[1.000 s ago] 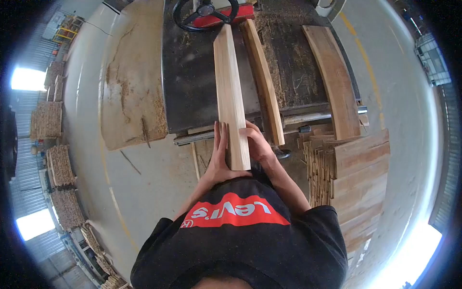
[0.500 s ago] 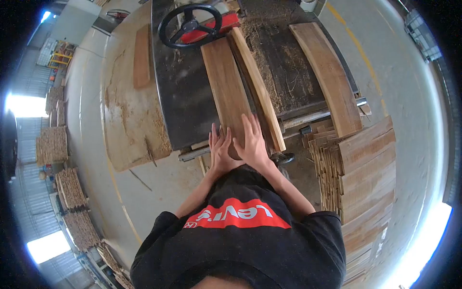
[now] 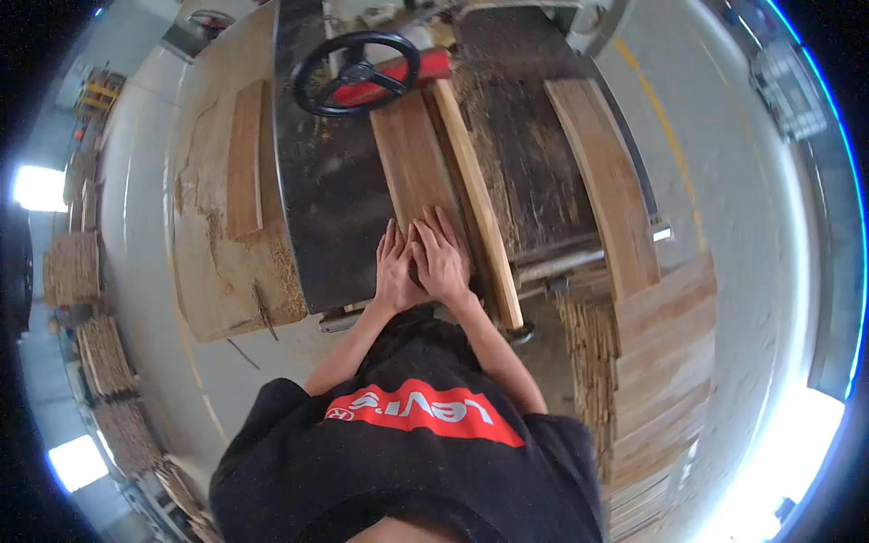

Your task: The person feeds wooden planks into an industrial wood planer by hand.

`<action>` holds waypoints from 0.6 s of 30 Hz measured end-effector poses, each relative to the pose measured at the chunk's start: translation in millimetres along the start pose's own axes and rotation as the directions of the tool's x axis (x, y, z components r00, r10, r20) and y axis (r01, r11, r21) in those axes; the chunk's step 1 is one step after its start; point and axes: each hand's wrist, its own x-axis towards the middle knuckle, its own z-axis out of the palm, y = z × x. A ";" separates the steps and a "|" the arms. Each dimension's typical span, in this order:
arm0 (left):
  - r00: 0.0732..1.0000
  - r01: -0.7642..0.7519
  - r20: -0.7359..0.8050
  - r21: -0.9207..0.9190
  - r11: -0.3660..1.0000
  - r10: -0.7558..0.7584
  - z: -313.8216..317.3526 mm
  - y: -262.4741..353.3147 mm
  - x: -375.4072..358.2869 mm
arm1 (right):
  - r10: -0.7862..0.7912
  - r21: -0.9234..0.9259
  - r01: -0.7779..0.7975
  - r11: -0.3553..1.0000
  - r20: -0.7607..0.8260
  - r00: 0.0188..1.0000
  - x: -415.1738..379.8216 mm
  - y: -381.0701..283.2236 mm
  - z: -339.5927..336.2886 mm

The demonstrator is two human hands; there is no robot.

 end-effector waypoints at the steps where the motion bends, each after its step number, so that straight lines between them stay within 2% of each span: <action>1: 0.999 0.027 0.026 -0.014 1.000 -0.026 -9.8 -4.8 8.8 | 0.010 0.002 -0.010 1.000 -0.009 1.000 14.2 -1.3 5.4; 2: 1.000 -0.025 0.014 0.031 0.999 0.024 -1.8 -20.5 10.1 | 0.018 -0.003 -0.019 1.000 -0.080 0.997 22.7 -5.5 9.0; 3: 0.999 -0.034 0.004 -0.022 0.999 0.035 -4.9 -31.8 14.7 | -0.014 -0.052 0.009 0.999 -0.087 0.996 31.3 -8.9 9.1; 5: 0.998 -0.070 -0.008 -0.137 0.988 0.069 -12.1 -52.7 25.0 | -0.011 -0.090 0.005 0.996 -0.070 0.997 47.8 -7.6 16.4; 9: 0.983 -0.176 -0.090 -0.231 0.957 0.159 -36.4 -106.2 45.7 | -0.057 -0.149 0.048 0.988 -0.058 0.997 85.0 -3.4 23.7; 10: 0.987 -0.145 -0.088 -0.172 0.974 0.132 -52.9 -120.5 51.4 | -0.066 -0.147 0.056 0.987 -0.064 0.996 90.6 0.1 28.2; 12: 0.981 -0.086 -0.181 -0.075 0.994 0.071 -80.2 -166.0 60.4 | -0.076 -0.156 0.058 0.986 -0.111 0.991 103.8 8.4 42.2; 13: 0.966 0.045 -0.258 0.061 0.997 -0.028 -103.4 -179.9 61.0 | -0.072 -0.153 0.055 0.987 -0.109 0.991 110.0 7.5 46.3; 14: 0.932 0.152 -0.338 0.037 0.988 -0.130 -126.5 -196.7 66.1 | -0.068 -0.155 0.050 0.987 -0.109 0.992 118.8 4.6 47.4; 15: 0.839 0.257 -0.533 0.211 0.943 -0.109 -129.4 -225.4 62.0 | -0.068 -0.163 0.048 0.985 -0.118 0.991 126.9 3.2 46.5; 16: 0.799 0.371 -0.566 0.196 0.908 -0.204 -140.0 -259.3 56.7 | -0.073 -0.165 0.053 0.985 -0.116 0.991 134.2 3.5 47.8; 18: 0.697 0.604 -0.653 0.314 0.733 -0.295 -166.2 -302.8 47.6 | -0.098 -0.192 0.074 0.979 -0.116 0.988 149.0 9.6 54.2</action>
